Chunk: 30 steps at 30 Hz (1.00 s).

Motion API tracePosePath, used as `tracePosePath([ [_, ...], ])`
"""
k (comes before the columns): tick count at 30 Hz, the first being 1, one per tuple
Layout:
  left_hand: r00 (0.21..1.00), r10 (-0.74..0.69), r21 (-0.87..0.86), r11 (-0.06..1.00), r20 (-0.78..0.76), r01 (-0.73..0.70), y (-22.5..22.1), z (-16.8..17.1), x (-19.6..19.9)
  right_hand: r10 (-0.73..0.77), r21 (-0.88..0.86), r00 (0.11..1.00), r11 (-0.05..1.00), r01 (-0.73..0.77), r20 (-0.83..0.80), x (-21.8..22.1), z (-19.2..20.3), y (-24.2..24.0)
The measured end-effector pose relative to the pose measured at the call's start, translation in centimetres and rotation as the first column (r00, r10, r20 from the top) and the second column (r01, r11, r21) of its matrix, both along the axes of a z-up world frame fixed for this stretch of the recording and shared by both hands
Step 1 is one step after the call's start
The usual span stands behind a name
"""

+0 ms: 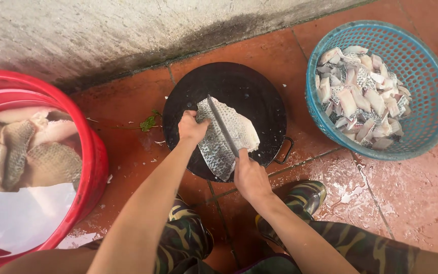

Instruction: The recorder is slicing large pieces of processed fish fillets into smaller strips using a cleaver on a wooden cutting board.

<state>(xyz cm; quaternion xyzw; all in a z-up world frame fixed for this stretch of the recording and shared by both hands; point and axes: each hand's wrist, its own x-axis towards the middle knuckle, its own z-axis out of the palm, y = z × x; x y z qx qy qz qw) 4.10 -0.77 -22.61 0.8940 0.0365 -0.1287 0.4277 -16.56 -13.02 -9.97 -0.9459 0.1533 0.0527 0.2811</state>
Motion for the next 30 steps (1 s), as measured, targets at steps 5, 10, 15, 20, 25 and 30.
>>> tracePosePath([
  [5, 0.999, 0.05, -0.074, 0.996, 0.006, -0.049, -0.4, -0.6, 0.8, 0.062, -0.073, 0.994, 0.995, -0.068, -0.088, 2.5, -1.5, 0.0],
  [10, 0.997, 0.052, -0.105, 0.993, -0.055, -0.058, 0.1, 0.7, 1.1, 0.063, -0.063, 0.976, 0.995, -0.078, -0.209, 3.3, -1.1, 0.6],
  [15, 0.998, 0.041, -0.149, 0.988, -0.053, -0.049, 0.1, 1.0, 0.9, 0.084, -0.04, 0.982, 0.995, -0.092, -0.169, 2.5, -1.9, 0.1],
  [20, 0.997, 0.066, -0.159, 0.985, -0.032, -0.07, -0.1, 0.7, 0.7, 0.086, -0.007, 0.982, 0.996, -0.088, -0.167, 5.7, -3.2, -0.1],
  [25, 0.998, 0.059, -0.152, 0.987, 0.007, -0.058, -0.1, 0.6, 0.6, 0.1, -0.036, 0.991, 0.994, -0.104, -0.091, 11.1, -5.9, 0.0],
  [30, 0.992, 0.082, -0.131, 0.989, 0.101, -0.068, -0.6, -2.1, 1.0, 0.159, -0.068, 0.982, 0.984, -0.167, -0.104, 6.9, -6.7, -1.3],
])
